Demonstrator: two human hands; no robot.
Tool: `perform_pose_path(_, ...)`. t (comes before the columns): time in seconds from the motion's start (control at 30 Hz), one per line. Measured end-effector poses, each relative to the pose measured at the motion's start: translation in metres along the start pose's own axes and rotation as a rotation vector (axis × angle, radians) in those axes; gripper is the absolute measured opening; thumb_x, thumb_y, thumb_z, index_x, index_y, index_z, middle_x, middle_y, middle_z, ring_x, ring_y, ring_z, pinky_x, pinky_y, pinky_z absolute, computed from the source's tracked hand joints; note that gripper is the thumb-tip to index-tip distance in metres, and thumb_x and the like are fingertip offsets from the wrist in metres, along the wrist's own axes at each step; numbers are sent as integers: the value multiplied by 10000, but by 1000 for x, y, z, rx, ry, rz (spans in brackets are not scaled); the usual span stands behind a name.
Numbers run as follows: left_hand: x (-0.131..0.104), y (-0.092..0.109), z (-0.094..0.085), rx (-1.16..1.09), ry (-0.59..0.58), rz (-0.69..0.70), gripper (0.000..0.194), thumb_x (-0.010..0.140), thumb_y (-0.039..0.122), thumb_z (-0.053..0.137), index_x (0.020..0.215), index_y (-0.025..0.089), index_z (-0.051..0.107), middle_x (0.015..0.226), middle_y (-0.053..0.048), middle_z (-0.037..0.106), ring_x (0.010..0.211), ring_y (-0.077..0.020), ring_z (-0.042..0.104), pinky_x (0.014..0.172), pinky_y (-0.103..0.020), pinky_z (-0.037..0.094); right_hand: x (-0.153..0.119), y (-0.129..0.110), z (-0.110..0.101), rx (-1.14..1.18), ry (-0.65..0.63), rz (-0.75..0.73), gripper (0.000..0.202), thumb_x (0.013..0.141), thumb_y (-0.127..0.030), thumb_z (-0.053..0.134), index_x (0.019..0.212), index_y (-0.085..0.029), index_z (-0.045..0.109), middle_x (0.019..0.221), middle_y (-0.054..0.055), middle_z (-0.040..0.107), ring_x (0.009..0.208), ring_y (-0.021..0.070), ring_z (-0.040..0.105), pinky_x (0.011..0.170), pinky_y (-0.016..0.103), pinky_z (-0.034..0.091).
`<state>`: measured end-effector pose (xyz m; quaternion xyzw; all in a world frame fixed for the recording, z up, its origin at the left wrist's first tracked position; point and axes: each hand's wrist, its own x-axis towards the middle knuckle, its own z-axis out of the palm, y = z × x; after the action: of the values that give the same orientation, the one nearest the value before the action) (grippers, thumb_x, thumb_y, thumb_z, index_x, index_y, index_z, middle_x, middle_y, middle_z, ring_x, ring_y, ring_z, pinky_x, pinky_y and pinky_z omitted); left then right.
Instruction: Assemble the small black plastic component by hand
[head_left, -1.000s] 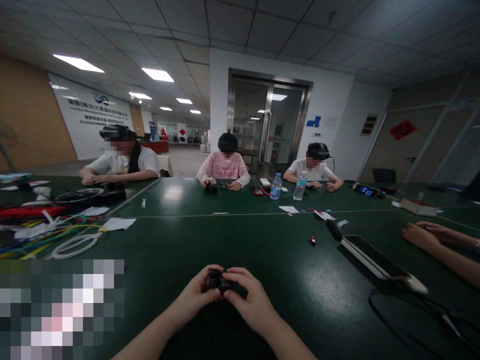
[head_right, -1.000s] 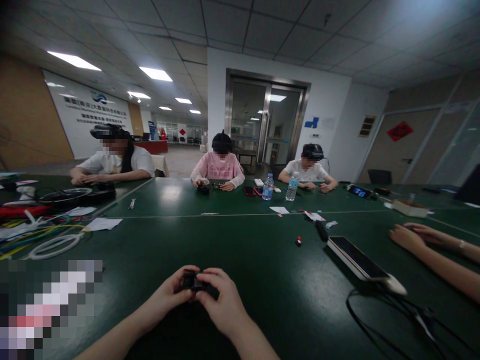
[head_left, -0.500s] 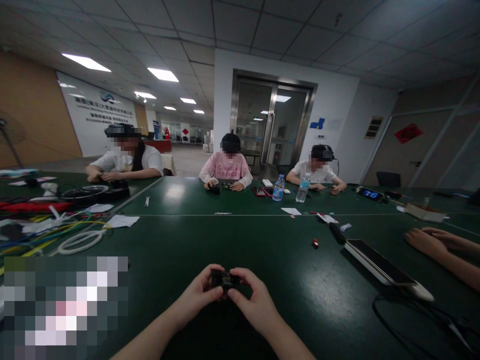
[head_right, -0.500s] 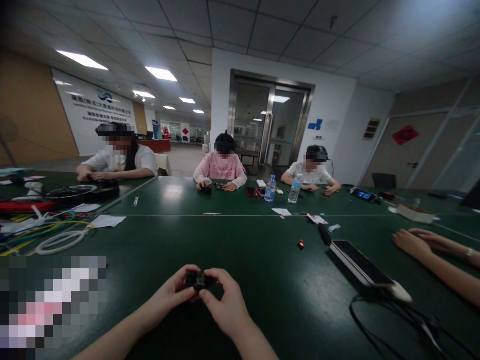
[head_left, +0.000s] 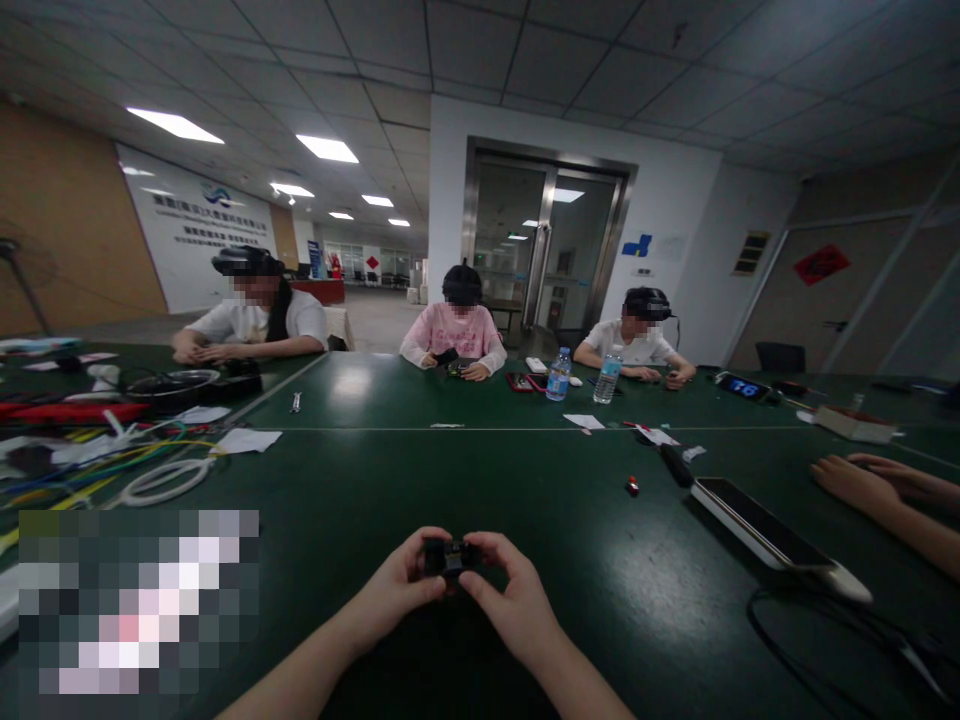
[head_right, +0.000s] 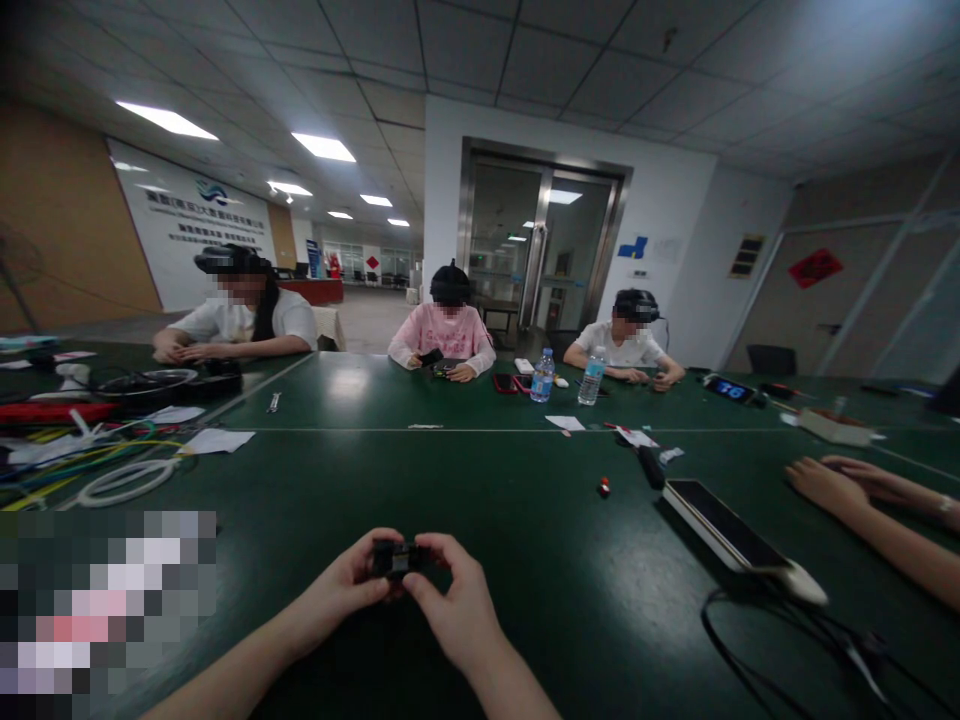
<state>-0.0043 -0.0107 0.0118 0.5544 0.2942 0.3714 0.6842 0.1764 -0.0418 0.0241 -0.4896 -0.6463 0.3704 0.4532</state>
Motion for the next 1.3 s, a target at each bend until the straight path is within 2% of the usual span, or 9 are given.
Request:
perform_pose_path(0.5, -1, 1, -1, 57, -13, -13, 370, 708, 208, 657, 1039, 237, 493, 909, -6, 606, 806, -176, 594, 748, -346, 428, -1, -5, -2, -12, -7, 9, 301, 711, -178, 612, 1005, -241, 603, 997, 19, 639, 977, 208, 570, 901, 378, 427)
perform_pose_path(0.77, 0, -2, -1, 2, -7, -4, 423, 686, 210, 681, 1052, 245, 471, 911, -1, 593, 788, -165, 600, 738, -331, 431, 0, 3, -1, 7, -19, -123, 231, 724, -144, 615, 925, -244, 666, 1108, 49, 607, 1063, 206, 552, 956, 395, 394)
perform_pose_path(0.9, -1, 0, 1, -12, 20, -15, 433, 664, 218, 701, 1038, 252, 485, 924, -2, 590, 811, -178, 594, 758, -348, 425, 0, 4, -2, 2, -20, -131, 218, 734, -182, 626, 934, -257, 672, 1108, 52, 604, 1058, 207, 557, 958, 406, 397)
perform_pose_path(1.07, -1, 0, -1, -2, -5, -22, 407, 687, 203, 681, 1043, 264, 494, 949, -2, 598, 830, -181, 595, 787, -366, 425, 0, 3, -2, -10, -29, -113, 217, 740, -190, 622, 935, -273, 668, 1117, 40, 593, 1068, 210, 549, 951, 414, 402)
perform_pose_path(1.3, -1, -2, -1, -13, 4, -14, 512, 691, 196, 674, 1144, 270, 447, 987, -28, 602, 854, -200, 593, 801, -386, 419, -1, -2, -4, -28, -32, -115, 249, 727, -149, 605, 949, -255, 639, 1085, 41, 593, 1041, 210, 552, 905, 393, 430)
